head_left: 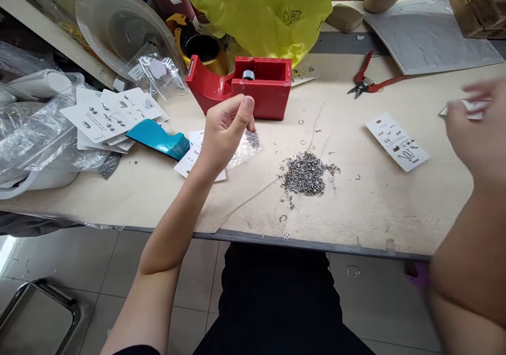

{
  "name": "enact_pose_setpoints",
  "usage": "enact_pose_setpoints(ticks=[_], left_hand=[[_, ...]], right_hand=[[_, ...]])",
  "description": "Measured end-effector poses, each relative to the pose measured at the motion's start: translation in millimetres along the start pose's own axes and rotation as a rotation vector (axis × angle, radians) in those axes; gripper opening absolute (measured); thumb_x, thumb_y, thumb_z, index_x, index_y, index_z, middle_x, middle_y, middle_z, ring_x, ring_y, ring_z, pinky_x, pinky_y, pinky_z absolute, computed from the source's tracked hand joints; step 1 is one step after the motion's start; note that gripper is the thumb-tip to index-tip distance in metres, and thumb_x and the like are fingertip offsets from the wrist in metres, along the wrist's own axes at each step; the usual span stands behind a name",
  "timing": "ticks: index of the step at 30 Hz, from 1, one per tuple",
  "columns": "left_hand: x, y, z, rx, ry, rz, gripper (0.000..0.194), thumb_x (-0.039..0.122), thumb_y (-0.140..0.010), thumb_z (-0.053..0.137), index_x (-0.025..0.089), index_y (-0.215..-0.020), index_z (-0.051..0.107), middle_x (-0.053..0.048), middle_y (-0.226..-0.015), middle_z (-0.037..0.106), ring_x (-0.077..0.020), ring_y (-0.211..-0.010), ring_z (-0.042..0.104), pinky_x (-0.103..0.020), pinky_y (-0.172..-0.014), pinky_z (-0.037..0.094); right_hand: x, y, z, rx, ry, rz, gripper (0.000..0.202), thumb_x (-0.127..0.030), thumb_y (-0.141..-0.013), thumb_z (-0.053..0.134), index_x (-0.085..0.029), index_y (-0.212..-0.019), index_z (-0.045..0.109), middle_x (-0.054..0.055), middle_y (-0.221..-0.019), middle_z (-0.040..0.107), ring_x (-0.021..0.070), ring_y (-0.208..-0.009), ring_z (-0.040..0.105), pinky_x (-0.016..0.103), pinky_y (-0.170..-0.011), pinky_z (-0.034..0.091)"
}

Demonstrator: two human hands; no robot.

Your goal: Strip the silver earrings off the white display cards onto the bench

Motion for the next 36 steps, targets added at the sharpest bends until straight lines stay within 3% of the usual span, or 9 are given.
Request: enact_pose_setpoints(ticks=[4, 7, 10, 13, 17, 22, 28, 32, 36], left_hand=[[-1, 1, 4.0, -0.041, 0.115, -0.008, 0.049, 0.05, -0.1, 0.044, 0.021, -0.062, 0.051, 0.001, -0.062, 0.055, -0.009, -0.061, 0.056, -0.025, -0.063, 0.049], [0, 2, 8.3, -0.089, 0.134, 0.0, 0.045, 0.048, -0.099, 0.047, 0.02, -0.065, 0.054, 0.001, -0.065, 0.057, -0.0087, -0.063, 0.057, -0.023, -0.062, 0.05], [-1, 3, 9.3, -0.103, 0.117, -0.026, 0.044, 0.046, -0.099, 0.047, 0.019, -0.065, 0.054, 0.0, -0.065, 0.057, -0.0084, -0.063, 0.057, -0.022, -0.061, 0.049], [-1, 3, 8.4, -0.105, 0.119, -0.064, 0.042, 0.041, -0.1, 0.046, 0.019, -0.066, 0.053, 0.001, -0.065, 0.057, -0.0082, -0.065, 0.057, -0.021, -0.063, 0.049], [-3, 7, 13.9, -0.153, 0.138, -0.084, 0.036, 0.036, -0.101, 0.043, 0.019, -0.07, 0.051, 0.001, -0.069, 0.058, -0.0076, -0.067, 0.057, -0.021, -0.065, 0.049], [-5, 18, 32.9, -0.269, -0.049, -0.091, 0.006, 0.02, -0.097, 0.045, 0.019, -0.097, 0.051, 0.0, -0.081, 0.064, -0.0095, -0.075, 0.06, -0.024, -0.069, 0.047], [-16, 38, 69.4, -0.645, -0.48, -0.037, 0.021, 0.013, -0.096, 0.036, 0.016, -0.102, 0.056, -0.009, -0.106, 0.068, -0.0194, -0.1, 0.061, -0.033, -0.084, 0.046], [-26, 46, 79.1, -0.782, -0.584, -0.005, 0.023, 0.015, -0.097, 0.035, 0.015, -0.102, 0.058, -0.011, -0.108, 0.066, -0.0232, -0.102, 0.058, -0.037, -0.087, 0.044], [-20, 48, 77.7, -0.865, -0.529, -0.034, 0.018, 0.019, -0.098, 0.039, 0.016, -0.1, 0.057, -0.009, -0.106, 0.064, -0.0209, -0.1, 0.057, -0.033, -0.084, 0.043]], right_hand=[[-87, -62, 28, -0.207, -0.224, -0.306, 0.041, -0.017, -0.092, 0.061, -0.01, -0.133, 0.059, 0.02, -0.122, 0.068, 0.0259, -0.119, 0.064, 0.045, -0.104, 0.049], [-134, -95, 79, -0.297, -0.285, -0.416, 0.05, -0.013, -0.091, 0.062, -0.003, -0.139, 0.049, 0.024, -0.141, 0.056, 0.0235, -0.135, 0.05, 0.043, -0.108, 0.04], [-163, -111, 130, -0.334, -0.309, -0.434, 0.032, -0.008, -0.091, 0.053, 0.0, -0.121, 0.059, 0.018, -0.136, 0.062, 0.0145, -0.125, 0.059, 0.028, -0.097, 0.043], [-177, -117, 152, -0.296, -0.367, -0.437, 0.019, -0.004, -0.089, 0.049, -0.001, -0.097, 0.065, 0.011, -0.123, 0.071, 0.0043, -0.115, 0.063, 0.012, -0.079, 0.041], [-160, -119, 139, -0.213, -0.374, -0.389, 0.017, -0.004, -0.089, 0.052, -0.002, -0.096, 0.068, 0.013, -0.115, 0.074, 0.0023, -0.112, 0.064, 0.013, -0.074, 0.039], [-101, -106, 91, -0.11, -0.329, -0.292, 0.035, 0.002, -0.088, 0.051, -0.013, -0.109, 0.075, 0.013, -0.115, 0.076, 0.0114, -0.114, 0.067, 0.032, -0.091, 0.044], [-44, -66, 34, 0.129, -0.336, -0.216, 0.036, -0.002, -0.079, 0.058, -0.02, -0.104, 0.078, 0.013, -0.102, 0.078, 0.0214, -0.102, 0.073, 0.039, -0.088, 0.052], [-26, -51, 20, 0.269, -0.95, -0.111, 0.012, -0.018, -0.069, 0.064, -0.023, -0.078, 0.07, 0.007, -0.08, 0.071, 0.0215, -0.068, 0.068, 0.04, -0.059, 0.054], [-43, -37, 34, 0.065, -1.58, 0.084, 0.035, -0.021, -0.058, 0.062, -0.026, -0.092, 0.066, 0.001, -0.084, 0.066, 0.0137, -0.058, 0.061, 0.031, -0.048, 0.047]])
Point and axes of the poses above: each hand's wrist, its own y-axis away from the middle knuckle, its own z-axis out of the palm, x = y × z, the point moved 7 cm from there along -y, towards the middle knuckle
